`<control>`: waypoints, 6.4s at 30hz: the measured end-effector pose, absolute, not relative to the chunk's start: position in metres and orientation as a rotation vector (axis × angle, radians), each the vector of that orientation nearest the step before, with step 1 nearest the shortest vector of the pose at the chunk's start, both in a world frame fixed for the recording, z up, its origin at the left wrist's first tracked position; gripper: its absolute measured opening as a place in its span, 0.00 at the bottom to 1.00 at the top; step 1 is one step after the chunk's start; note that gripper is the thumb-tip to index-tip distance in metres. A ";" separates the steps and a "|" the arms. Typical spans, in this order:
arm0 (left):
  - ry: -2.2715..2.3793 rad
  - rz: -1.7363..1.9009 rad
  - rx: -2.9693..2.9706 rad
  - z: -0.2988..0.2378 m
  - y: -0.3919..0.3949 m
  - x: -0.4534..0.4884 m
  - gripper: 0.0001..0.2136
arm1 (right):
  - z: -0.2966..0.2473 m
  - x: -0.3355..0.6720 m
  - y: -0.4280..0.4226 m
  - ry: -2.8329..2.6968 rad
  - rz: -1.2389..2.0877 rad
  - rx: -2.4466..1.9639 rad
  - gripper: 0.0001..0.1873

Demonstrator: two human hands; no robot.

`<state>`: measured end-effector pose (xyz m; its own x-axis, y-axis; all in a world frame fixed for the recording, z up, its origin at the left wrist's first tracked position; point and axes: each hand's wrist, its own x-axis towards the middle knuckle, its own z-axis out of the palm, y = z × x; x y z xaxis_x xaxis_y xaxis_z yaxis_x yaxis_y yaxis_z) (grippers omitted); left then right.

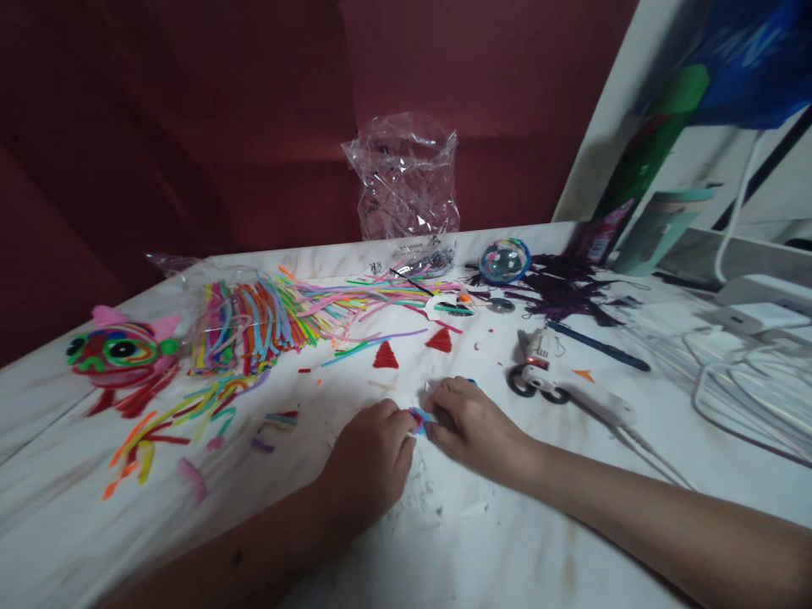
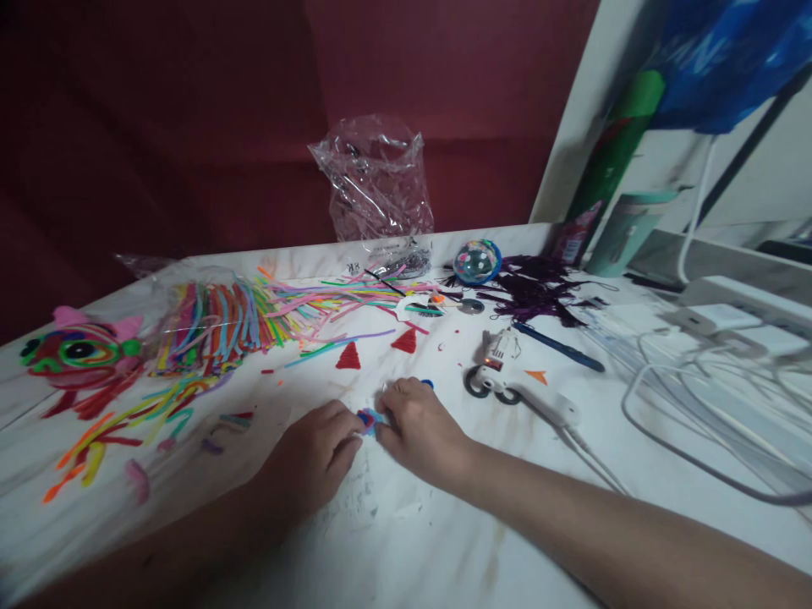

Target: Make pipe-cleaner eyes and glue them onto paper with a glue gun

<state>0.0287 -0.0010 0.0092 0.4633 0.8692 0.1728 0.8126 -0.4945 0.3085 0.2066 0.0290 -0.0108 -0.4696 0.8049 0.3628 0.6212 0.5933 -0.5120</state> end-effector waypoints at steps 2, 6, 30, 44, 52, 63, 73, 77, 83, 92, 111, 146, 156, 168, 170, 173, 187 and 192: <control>1.467 0.455 2.529 0.010 -0.001 0.028 0.07 | -0.011 0.206 0.029 -2.220 0.457 -1.127 0.06; 1.467 0.540 2.497 0.009 -0.001 0.028 0.07 | -0.010 0.207 0.030 -2.173 0.548 -1.102 0.08; 1.324 0.953 2.201 0.011 -0.001 0.032 0.09 | 0.005 0.201 0.018 -1.425 1.554 -1.035 0.23; 1.283 0.915 1.976 0.019 0.001 0.033 0.08 | 0.003 0.204 0.009 -1.868 1.176 -0.974 0.15; 1.301 0.879 2.034 0.015 0.001 0.032 0.08 | 0.004 0.205 0.018 -1.649 1.413 -1.105 0.20; 1.271 1.169 2.101 0.020 0.001 0.027 0.08 | 0.000 0.216 0.030 -2.088 0.813 -1.307 0.11; 1.236 1.182 2.222 0.020 0.000 0.026 0.07 | 0.003 0.219 0.033 -2.233 0.501 -1.309 0.08; 1.188 0.983 2.407 0.014 -0.004 0.025 0.07 | 0.000 0.221 0.033 -2.289 0.432 -1.236 0.03; 0.988 0.693 2.673 0.006 -0.014 0.030 0.04 | -0.004 0.218 0.033 -2.310 0.385 -1.175 0.06; 0.994 0.419 2.895 0.011 -0.021 0.033 0.02 | -0.011 0.212 0.035 -2.251 0.443 -1.102 0.07; 0.973 0.458 2.944 0.000 -0.026 0.031 0.02 | -0.009 0.209 0.036 -2.234 0.464 -1.125 0.09; 0.932 0.491 3.049 0.005 -0.021 0.031 0.07 | 0.033 0.334 0.033 -2.195 -0.115 -1.523 0.10; 0.942 0.501 3.034 0.003 -0.019 0.030 0.07 | 0.026 0.263 0.030 -2.498 0.221 -0.897 0.12; 0.934 0.449 3.033 0.001 -0.022 0.027 0.05 | 0.018 0.229 0.041 -2.697 0.283 -0.811 0.10; 0.915 0.438 3.060 0.002 -0.022 0.027 0.05 | 0.018 0.232 0.042 -2.697 0.271 -0.853 0.10; 0.909 0.436 3.061 0.003 -0.021 0.027 0.05 | 0.023 0.237 0.039 -2.667 0.294 -0.878 0.10; 0.898 0.536 3.021 0.002 -0.017 0.029 0.06 | 0.024 0.339 0.026 -2.242 -0.215 -1.572 0.12; 0.890 0.611 2.994 0.000 -0.015 0.029 0.05 | 0.011 0.344 0.030 -2.383 -0.270 -1.847 0.12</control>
